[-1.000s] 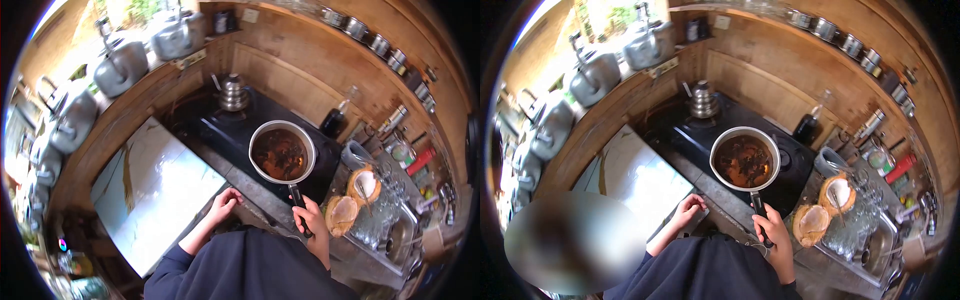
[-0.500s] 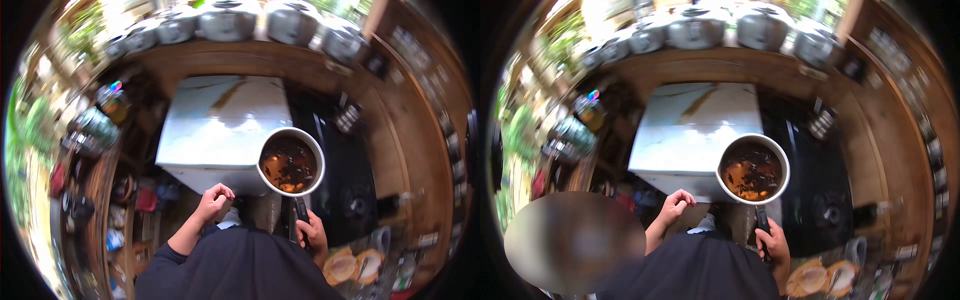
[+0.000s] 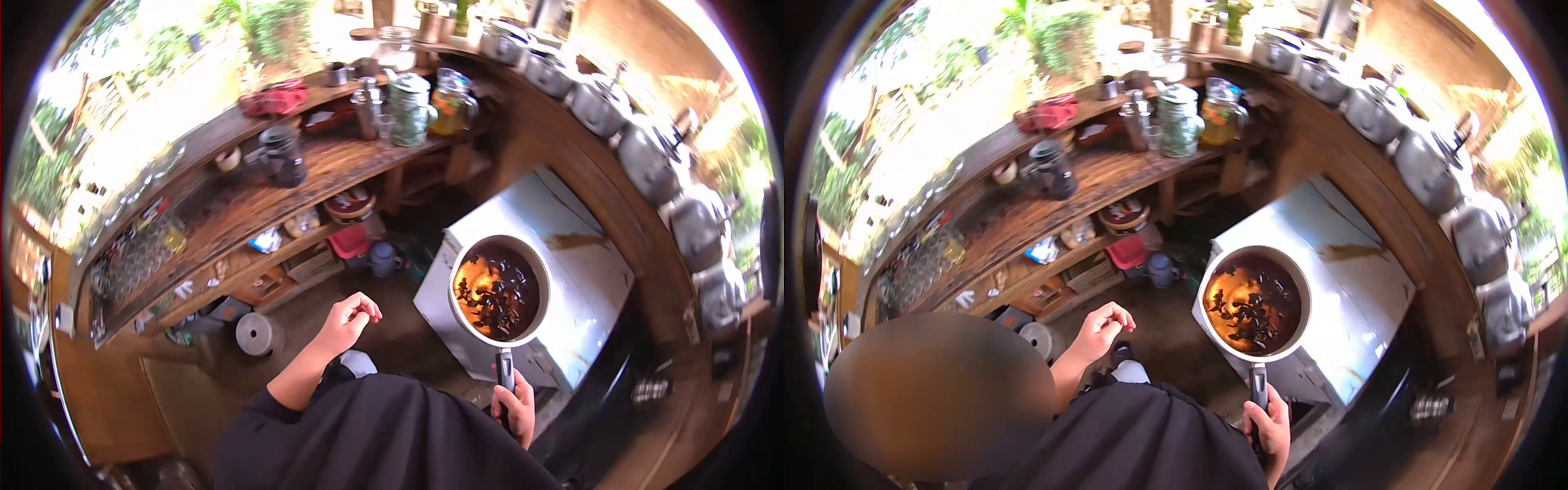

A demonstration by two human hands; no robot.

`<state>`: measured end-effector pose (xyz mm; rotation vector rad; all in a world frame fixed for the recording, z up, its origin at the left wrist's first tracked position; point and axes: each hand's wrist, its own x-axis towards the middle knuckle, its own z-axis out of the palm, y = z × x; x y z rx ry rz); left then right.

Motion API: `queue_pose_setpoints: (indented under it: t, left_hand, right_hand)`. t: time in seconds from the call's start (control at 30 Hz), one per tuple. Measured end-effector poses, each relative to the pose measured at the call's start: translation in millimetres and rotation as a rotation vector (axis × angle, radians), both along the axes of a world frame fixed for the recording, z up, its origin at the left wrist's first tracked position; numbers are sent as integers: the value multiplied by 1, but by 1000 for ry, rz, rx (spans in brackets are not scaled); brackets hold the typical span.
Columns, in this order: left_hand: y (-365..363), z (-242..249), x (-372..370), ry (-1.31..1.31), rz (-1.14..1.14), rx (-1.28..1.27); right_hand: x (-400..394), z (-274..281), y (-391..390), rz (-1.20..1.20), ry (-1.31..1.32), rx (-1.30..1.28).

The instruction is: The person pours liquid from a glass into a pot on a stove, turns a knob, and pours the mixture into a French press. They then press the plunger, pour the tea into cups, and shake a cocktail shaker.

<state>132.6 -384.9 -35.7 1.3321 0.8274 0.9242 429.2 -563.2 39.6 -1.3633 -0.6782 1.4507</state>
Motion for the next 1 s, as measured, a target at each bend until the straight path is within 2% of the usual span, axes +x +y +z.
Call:
queue_pose_setpoints:
  t: [0.13,0.2,0.4,0.57,0.73,0.87,0.93,1.0]
  left_hand:
    - [9,3,-65,37,163,53]
    - [18,0,-100,-23,261,61]
    - [54,7,-203,-10,404,109]
    - [91,18,-265,-40,486,202]
    - [142,46,-278,51,363,276]
    - [183,90,-269,318,275,533]
    - [209,111,-265,377,302,698]
    - [232,138,-259,394,306,731]
  right_hand:
    - [-38,-3,53,127,39,40]
    - [-66,2,79,139,10,6]
    - [-132,-16,150,230,111,82]
    - [-181,-20,201,212,149,104]
    - [-198,-22,238,211,96,149]
    - [-194,-21,269,204,40,139]
    - [-190,-20,282,206,-15,101]
    - [-186,-14,296,218,-4,92]
